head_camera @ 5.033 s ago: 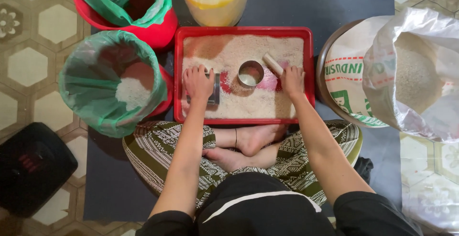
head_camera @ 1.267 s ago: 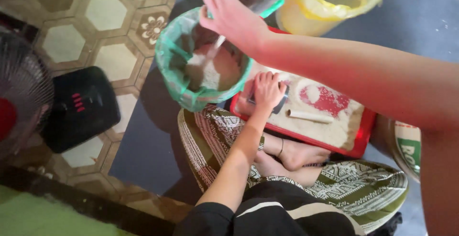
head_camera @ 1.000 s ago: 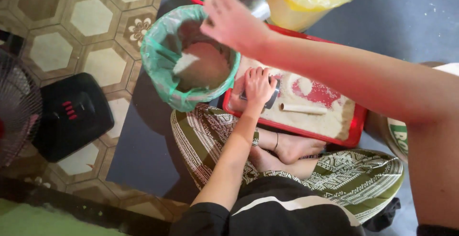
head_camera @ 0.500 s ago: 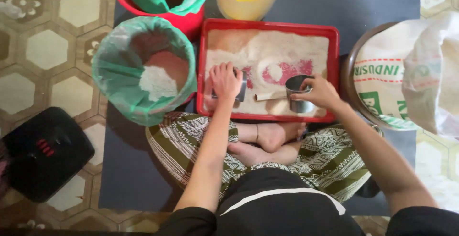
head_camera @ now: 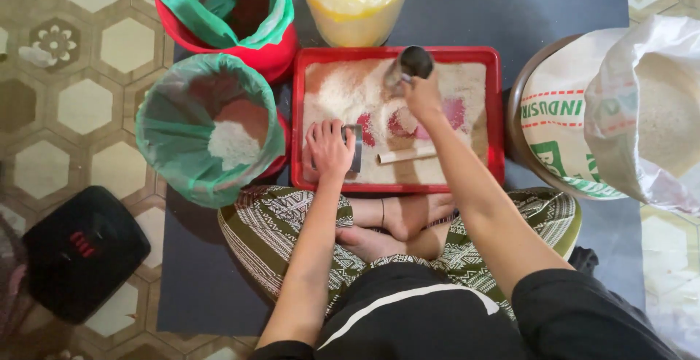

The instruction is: Scooping and leveling white powder in a tray using metal cups and a small tube while sitting on the floor.

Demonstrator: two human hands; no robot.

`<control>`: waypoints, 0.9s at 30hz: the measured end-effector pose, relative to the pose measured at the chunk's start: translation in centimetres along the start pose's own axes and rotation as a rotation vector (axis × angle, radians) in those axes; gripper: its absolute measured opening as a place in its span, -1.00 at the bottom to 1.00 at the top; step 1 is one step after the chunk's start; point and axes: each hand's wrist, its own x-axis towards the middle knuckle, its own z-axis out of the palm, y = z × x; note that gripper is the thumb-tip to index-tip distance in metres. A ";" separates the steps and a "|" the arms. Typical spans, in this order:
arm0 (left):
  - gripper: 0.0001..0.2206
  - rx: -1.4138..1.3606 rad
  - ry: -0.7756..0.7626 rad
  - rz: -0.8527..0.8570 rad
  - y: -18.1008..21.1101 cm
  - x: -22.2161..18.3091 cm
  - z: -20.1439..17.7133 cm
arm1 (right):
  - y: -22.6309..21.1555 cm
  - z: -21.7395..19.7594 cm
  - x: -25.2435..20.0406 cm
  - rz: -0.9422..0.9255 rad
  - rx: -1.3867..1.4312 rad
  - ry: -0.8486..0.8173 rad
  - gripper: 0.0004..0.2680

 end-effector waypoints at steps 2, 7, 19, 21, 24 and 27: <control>-0.85 0.004 0.005 0.006 -0.1 -0.4 0.3 | -2.2 -0.1 -1.0 -0.096 -0.112 -0.166 -0.74; -0.85 0.008 -0.013 -0.038 0.0 0.4 1.1 | 0.8 -0.7 -6.3 -0.309 -0.392 -0.273 -0.83; -0.13 -0.194 -0.566 -0.635 3.4 0.8 -5.0 | 10.5 -8.8 -9.4 -0.021 -0.164 -0.031 -0.78; -0.12 -0.197 -0.586 -0.638 2.8 0.5 -3.2 | 11.7 -8.1 -9.3 0.040 -0.155 -0.024 -0.76; -0.18 -0.188 -0.427 -0.534 2.0 1.1 -0.1 | 14.0 -5.1 -9.2 0.053 -0.225 0.024 -0.80; -0.24 -0.034 -0.373 -0.445 2.7 2.0 1.7 | 11.6 -5.2 -11.4 0.020 -0.285 0.074 -0.79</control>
